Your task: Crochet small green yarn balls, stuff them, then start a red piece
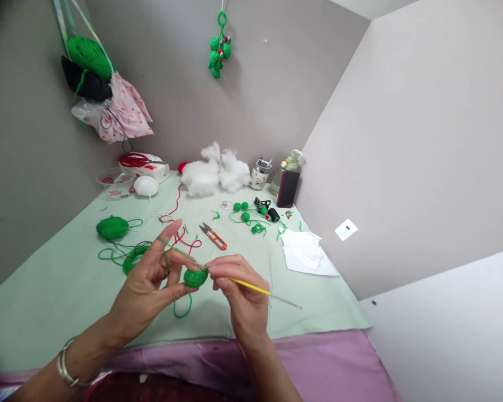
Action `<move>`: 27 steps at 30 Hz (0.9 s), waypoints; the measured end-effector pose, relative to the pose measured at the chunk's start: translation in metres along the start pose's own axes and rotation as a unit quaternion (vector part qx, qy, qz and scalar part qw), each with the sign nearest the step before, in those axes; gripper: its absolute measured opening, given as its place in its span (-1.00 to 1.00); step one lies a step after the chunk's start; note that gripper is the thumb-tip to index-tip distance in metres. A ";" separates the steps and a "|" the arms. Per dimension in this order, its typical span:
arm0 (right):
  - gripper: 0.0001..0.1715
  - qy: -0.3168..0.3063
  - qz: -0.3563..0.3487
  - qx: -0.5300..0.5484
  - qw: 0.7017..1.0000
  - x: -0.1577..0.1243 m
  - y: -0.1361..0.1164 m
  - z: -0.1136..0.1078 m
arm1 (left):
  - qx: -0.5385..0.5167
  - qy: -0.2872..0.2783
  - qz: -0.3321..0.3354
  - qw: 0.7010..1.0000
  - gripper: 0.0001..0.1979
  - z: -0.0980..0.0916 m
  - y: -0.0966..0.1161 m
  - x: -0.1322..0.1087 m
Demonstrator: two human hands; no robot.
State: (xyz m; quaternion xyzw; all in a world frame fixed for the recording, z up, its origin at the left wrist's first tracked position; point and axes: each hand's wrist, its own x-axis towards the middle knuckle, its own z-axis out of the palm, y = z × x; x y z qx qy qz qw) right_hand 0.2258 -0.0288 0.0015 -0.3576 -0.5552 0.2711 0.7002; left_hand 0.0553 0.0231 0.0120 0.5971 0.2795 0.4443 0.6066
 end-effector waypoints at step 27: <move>-0.47 -0.108 -0.277 -0.404 0.865 -0.008 -0.016 -0.010 | 0.017 0.029 0.025 0.999 -0.12 0.005 0.002 -0.003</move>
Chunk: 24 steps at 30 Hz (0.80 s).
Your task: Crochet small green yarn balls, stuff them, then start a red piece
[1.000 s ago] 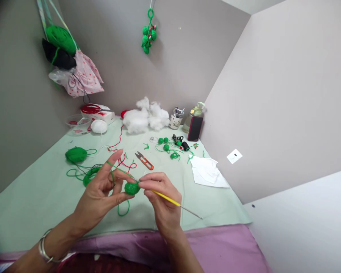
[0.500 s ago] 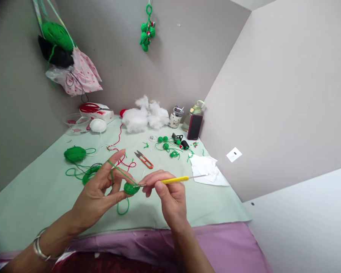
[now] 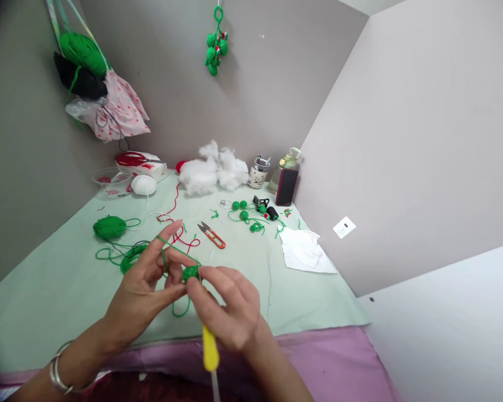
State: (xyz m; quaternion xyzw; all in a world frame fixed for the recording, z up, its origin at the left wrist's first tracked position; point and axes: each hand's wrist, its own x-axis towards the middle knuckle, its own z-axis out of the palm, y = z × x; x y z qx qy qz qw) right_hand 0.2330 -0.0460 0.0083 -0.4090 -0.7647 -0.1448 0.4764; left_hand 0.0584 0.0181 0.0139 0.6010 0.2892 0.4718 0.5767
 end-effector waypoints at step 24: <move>-0.61 0.082 0.071 0.133 0.985 0.006 -0.007 0.015 | -0.238 -0.089 -0.118 0.960 -0.02 0.003 -0.003 -0.006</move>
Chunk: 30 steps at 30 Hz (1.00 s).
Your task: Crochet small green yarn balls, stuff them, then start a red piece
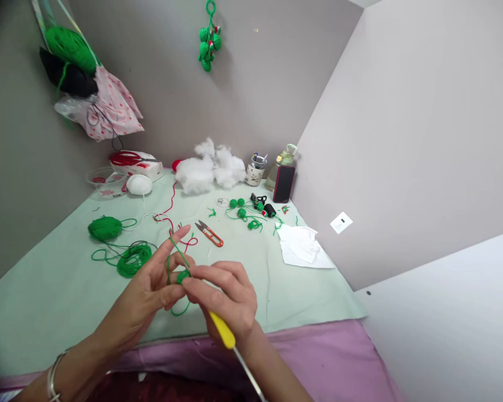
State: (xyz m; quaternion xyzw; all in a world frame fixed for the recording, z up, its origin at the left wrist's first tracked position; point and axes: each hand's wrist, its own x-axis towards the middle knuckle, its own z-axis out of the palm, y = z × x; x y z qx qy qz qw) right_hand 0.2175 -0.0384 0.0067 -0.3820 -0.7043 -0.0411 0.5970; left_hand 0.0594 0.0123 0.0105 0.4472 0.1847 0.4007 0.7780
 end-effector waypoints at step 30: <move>-0.53 -0.018 -0.079 -0.102 0.991 -0.031 0.002 0.001 | 0.166 0.081 0.109 0.977 -0.05 0.000 -0.014 -0.013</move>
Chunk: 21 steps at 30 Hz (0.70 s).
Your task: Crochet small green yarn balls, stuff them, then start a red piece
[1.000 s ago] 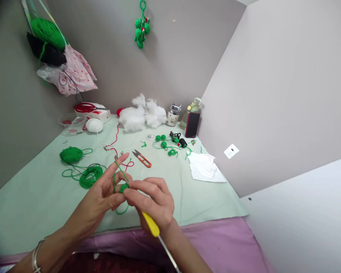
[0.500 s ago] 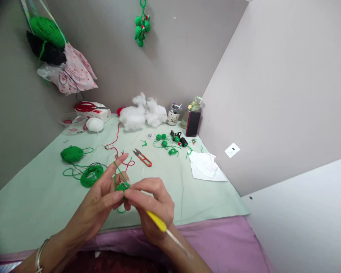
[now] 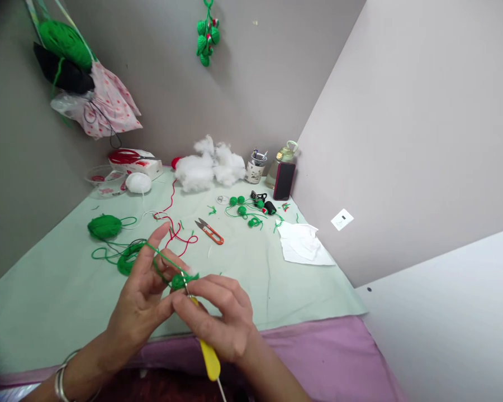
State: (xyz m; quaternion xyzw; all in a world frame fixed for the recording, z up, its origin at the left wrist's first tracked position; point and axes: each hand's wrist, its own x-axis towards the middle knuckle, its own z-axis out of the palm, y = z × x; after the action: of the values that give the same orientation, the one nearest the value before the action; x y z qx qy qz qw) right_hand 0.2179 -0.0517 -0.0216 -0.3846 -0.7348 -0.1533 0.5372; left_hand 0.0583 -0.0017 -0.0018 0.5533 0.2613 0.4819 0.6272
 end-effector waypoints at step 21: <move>-0.57 0.022 0.033 0.089 0.995 0.018 -0.003 -0.002 | 0.022 0.059 0.001 0.998 -0.12 0.006 0.009 0.002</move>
State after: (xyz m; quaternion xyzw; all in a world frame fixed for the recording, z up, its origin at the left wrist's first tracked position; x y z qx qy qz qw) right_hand 0.2149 -0.0475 -0.0041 -0.3557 -0.7203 -0.0777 0.5905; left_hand 0.0612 -0.0035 0.0087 0.5379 0.3083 0.5081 0.5979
